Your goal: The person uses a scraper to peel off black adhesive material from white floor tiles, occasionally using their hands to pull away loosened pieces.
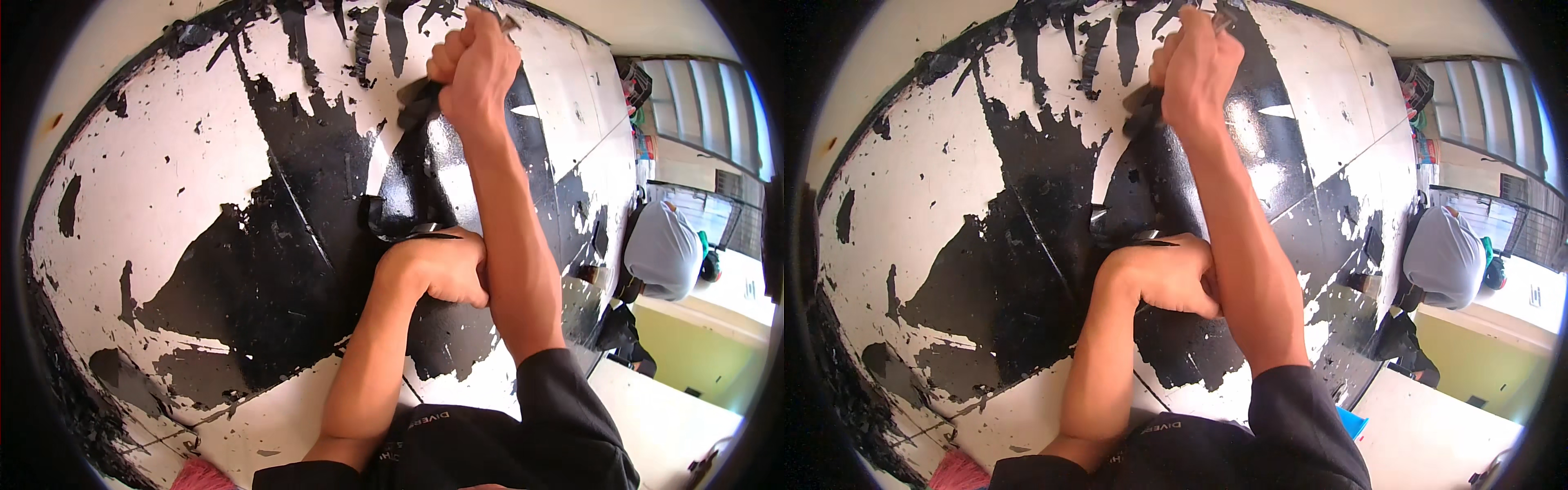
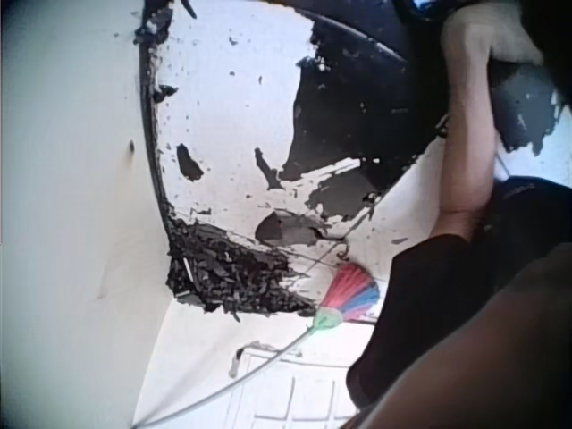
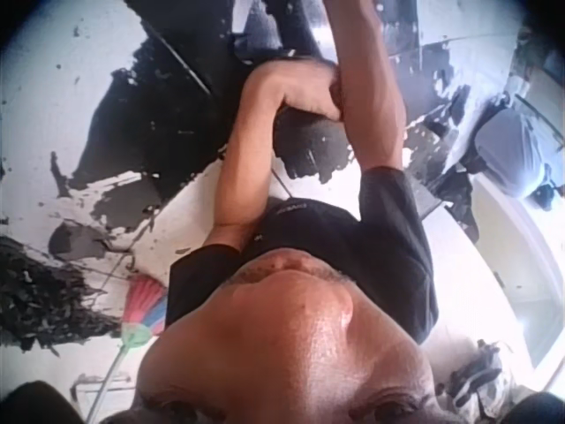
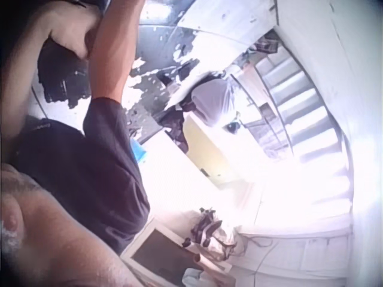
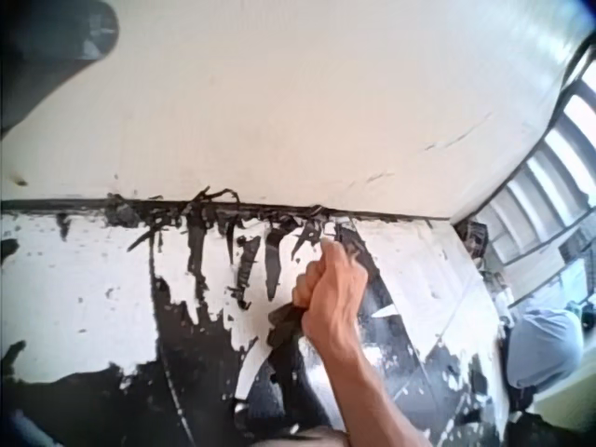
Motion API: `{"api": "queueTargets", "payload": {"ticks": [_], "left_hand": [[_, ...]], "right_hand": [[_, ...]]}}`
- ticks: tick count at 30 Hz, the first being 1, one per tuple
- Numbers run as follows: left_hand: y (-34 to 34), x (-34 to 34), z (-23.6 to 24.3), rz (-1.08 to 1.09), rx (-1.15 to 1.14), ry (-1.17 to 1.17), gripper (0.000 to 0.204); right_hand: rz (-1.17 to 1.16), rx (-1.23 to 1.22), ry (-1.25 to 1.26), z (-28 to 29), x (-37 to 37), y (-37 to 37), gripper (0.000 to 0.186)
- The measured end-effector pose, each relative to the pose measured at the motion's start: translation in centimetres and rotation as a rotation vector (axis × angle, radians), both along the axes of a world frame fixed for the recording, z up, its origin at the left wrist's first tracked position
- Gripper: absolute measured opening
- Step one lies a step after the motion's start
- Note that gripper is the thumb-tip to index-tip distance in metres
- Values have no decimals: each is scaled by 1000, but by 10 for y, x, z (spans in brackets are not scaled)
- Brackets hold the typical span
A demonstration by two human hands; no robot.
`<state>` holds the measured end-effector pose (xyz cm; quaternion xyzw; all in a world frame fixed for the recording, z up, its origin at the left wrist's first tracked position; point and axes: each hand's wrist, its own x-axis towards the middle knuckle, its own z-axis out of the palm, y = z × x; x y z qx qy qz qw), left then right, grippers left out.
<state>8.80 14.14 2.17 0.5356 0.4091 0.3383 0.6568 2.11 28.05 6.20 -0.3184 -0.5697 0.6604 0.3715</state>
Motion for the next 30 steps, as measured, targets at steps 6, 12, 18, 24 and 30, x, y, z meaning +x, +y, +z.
{"api": "queueTargets", "payload": {"ticks": [6,12,18,24,30], "left_hand": [[-7,-2,7,-134,8,-35,39],[-1,3,10,-228,-54,-39,52],[2,-2,11,159,-132,-51,51],[10,-1,16,88,-166,-34,50],[2,17,-3,163,-185,0,46]], "right_hand": [[56,-92,28,8,35,-57,48],[272,-122,-1,11,51,-70,53],[97,-116,104,18,22,8,48],[-39,138,304,2,-27,193,44],[-66,126,194,-17,-57,220,43]]}}
